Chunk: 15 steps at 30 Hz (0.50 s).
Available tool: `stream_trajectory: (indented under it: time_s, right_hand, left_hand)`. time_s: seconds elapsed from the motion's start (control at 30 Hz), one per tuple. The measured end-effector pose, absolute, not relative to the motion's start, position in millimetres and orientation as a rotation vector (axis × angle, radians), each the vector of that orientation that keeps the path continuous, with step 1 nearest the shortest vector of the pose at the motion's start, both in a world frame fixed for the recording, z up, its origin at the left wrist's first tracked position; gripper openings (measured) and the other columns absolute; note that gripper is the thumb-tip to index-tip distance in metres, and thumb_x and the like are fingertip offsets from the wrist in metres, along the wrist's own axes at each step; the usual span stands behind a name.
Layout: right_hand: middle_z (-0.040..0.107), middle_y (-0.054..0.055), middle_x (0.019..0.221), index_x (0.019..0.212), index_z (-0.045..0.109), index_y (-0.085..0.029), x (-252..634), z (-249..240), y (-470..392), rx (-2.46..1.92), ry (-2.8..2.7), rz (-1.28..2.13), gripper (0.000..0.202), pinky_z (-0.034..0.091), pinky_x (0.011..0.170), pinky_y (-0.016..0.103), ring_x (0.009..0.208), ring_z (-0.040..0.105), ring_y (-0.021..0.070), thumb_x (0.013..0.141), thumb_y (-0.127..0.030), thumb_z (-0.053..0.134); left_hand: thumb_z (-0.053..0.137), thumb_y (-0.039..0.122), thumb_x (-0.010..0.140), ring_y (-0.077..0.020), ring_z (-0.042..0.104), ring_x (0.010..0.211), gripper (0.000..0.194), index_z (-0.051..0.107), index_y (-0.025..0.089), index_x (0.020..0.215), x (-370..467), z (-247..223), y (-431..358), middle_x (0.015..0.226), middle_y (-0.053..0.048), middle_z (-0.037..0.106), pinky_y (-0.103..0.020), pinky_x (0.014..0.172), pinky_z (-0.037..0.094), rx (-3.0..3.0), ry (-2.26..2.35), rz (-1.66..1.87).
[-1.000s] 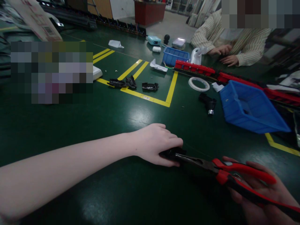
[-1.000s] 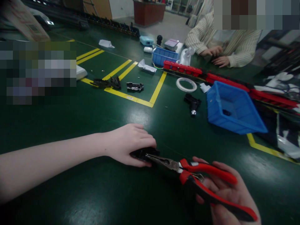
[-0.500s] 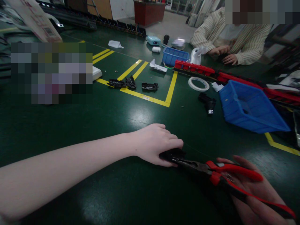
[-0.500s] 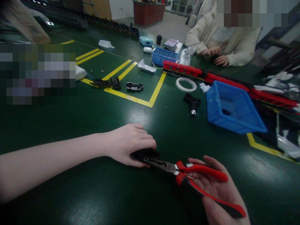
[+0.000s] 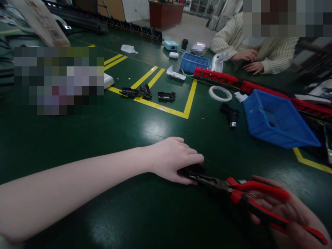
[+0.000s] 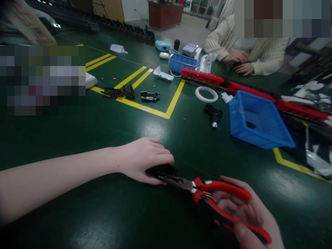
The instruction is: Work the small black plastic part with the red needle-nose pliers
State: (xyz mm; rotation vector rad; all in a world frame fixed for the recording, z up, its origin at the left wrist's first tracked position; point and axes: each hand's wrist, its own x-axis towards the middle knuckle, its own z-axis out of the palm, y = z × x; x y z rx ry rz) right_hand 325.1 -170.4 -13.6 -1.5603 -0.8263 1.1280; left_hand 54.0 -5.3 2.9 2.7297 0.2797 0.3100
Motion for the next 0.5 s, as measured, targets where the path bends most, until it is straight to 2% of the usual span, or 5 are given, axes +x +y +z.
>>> stream_trajectory:
  time_s: [0.07,0.13,0.27,0.4,0.5]
  right_hand:
    - [0.071,0.006,0.095,0.116,0.061,-0.029,323.7,-12.4,-170.0,-1.546,-0.82,1.113,0.06,0.057,0.055,0.023,0.075,0.069,0.0213,0.063,-0.054,0.074]
    - [0.07,0.005,0.088,0.115,0.061,-0.03,322.2,-10.8,-169.5,-1.529,-0.827,1.115,0.059,0.055,0.049,0.022,0.067,0.067,0.0198,0.062,-0.053,0.075]
    - [0.067,0.006,0.074,0.112,0.061,-0.026,319.8,-7.9,-168.3,-1.497,-0.854,1.144,0.053,0.042,0.03,0.021,0.047,0.059,0.0165,0.064,-0.045,0.074]
    - [0.068,0.007,0.072,0.112,0.061,-0.026,318.4,-7.0,-166.4,-1.465,-0.848,1.167,0.05,0.041,0.027,0.025,0.04,0.056,0.0177,0.066,-0.041,0.071]
    - [0.069,0.008,0.075,0.111,0.061,-0.027,319.1,-7.3,-165.4,-1.47,-0.845,1.154,0.053,0.043,0.029,0.026,0.043,0.057,0.019,0.063,-0.046,0.072]
  left_hand:
    - [0.065,0.043,0.083,-0.014,0.062,0.074,0.03,0.057,0.018,0.097,54.0,3.1,-5.5,0.089,0.001,0.067,-0.028,0.065,0.039,2.725,0.276,0.312]
    - [0.065,0.043,0.083,-0.0138,0.062,0.074,0.03,0.057,0.018,0.097,54.1,3.1,-5.7,0.088,0.001,0.067,-0.028,0.064,0.039,2.723,0.273,0.315]
    - [0.064,0.043,0.083,-0.0139,0.062,0.073,0.03,0.057,0.018,0.097,54.3,3.0,-5.4,0.087,0.001,0.067,-0.028,0.063,0.038,2.731,0.276,0.327]
    - [0.064,0.043,0.083,-0.0144,0.062,0.073,0.03,0.057,0.018,0.096,54.4,3.6,-5.1,0.087,0.0,0.068,-0.028,0.063,0.038,2.731,0.278,0.314]
    - [0.064,0.043,0.083,-0.0146,0.062,0.073,0.03,0.057,0.018,0.096,54.6,3.9,-5.5,0.088,0.0,0.068,-0.028,0.063,0.038,2.73,0.279,0.311]
